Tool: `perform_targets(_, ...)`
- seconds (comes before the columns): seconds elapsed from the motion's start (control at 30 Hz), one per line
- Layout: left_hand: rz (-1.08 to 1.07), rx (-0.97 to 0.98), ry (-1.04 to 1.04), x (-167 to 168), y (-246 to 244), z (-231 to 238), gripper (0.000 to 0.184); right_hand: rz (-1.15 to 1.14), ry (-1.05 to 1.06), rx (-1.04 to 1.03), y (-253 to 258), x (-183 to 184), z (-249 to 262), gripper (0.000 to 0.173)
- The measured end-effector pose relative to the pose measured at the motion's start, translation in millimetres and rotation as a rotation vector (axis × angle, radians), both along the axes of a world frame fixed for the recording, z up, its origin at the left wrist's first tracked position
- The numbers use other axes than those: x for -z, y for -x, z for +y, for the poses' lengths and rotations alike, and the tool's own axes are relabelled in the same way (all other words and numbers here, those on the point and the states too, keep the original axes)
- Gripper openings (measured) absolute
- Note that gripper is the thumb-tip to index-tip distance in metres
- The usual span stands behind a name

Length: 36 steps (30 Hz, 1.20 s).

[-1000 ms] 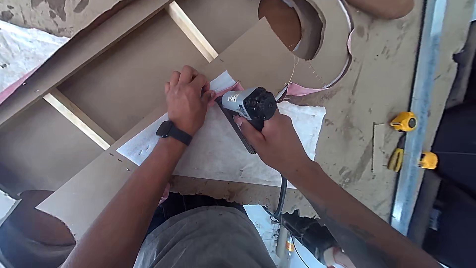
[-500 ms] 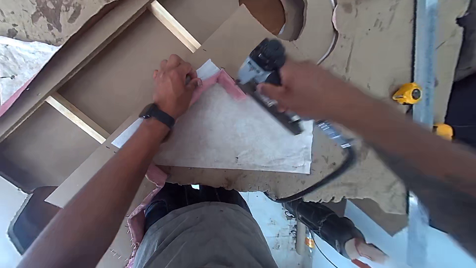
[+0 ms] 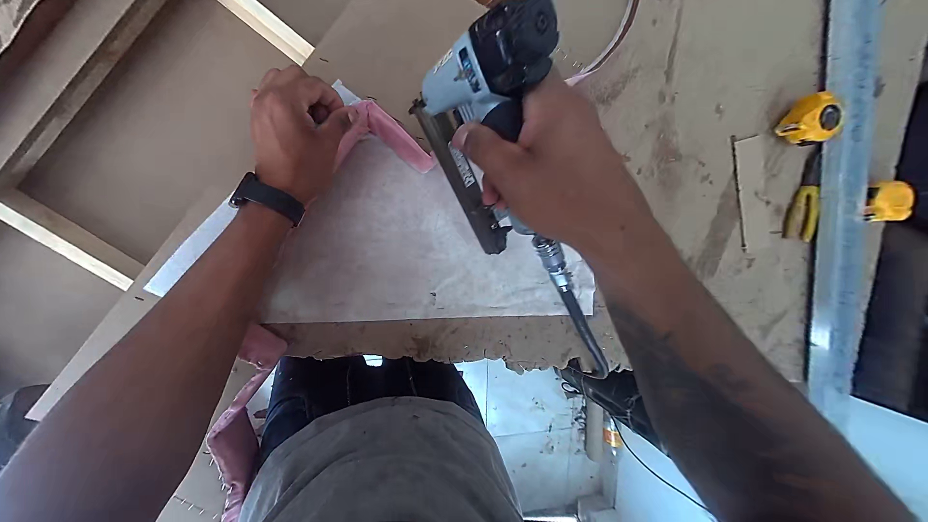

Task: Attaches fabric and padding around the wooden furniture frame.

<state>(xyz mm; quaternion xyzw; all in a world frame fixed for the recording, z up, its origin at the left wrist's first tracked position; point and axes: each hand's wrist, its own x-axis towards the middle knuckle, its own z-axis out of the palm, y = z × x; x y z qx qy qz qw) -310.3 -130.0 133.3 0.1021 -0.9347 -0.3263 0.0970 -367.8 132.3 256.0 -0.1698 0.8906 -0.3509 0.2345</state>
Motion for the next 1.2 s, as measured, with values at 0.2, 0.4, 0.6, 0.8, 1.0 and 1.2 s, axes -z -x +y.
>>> perform_targets(0.2,-0.074,0.033,0.099,-2.9,4.4,0.9,0.031,-0.015,-0.025,-0.011,-8.6,20.2,-16.5,0.046)
perform_targets(0.4,-0.093,0.177,0.138,-11.6,19.5,-3.0,0.026,0.006,-0.021,0.055,6.8,30.3,-11.5,0.044)
perform_targets(0.6,0.002,0.094,-0.080,-2.2,21.9,1.2,0.019,0.021,-0.116,0.042,5.4,31.7,-15.3,0.047)
perform_targets(0.8,-0.121,0.035,-0.014,-11.0,25.6,-0.2,0.020,0.018,-0.072,0.033,6.8,32.7,-13.9,0.043)
perform_targets(1.0,-0.234,0.022,0.012,-13.7,33.7,-13.0,0.033,0.021,-0.055,0.002,-3.8,26.2,-19.5,0.040)
perform_targets(1.2,-0.206,0.104,0.012,-14.7,38.4,-19.9,0.023,0.052,-0.071,-0.066,-12.4,21.3,-45.6,0.038)
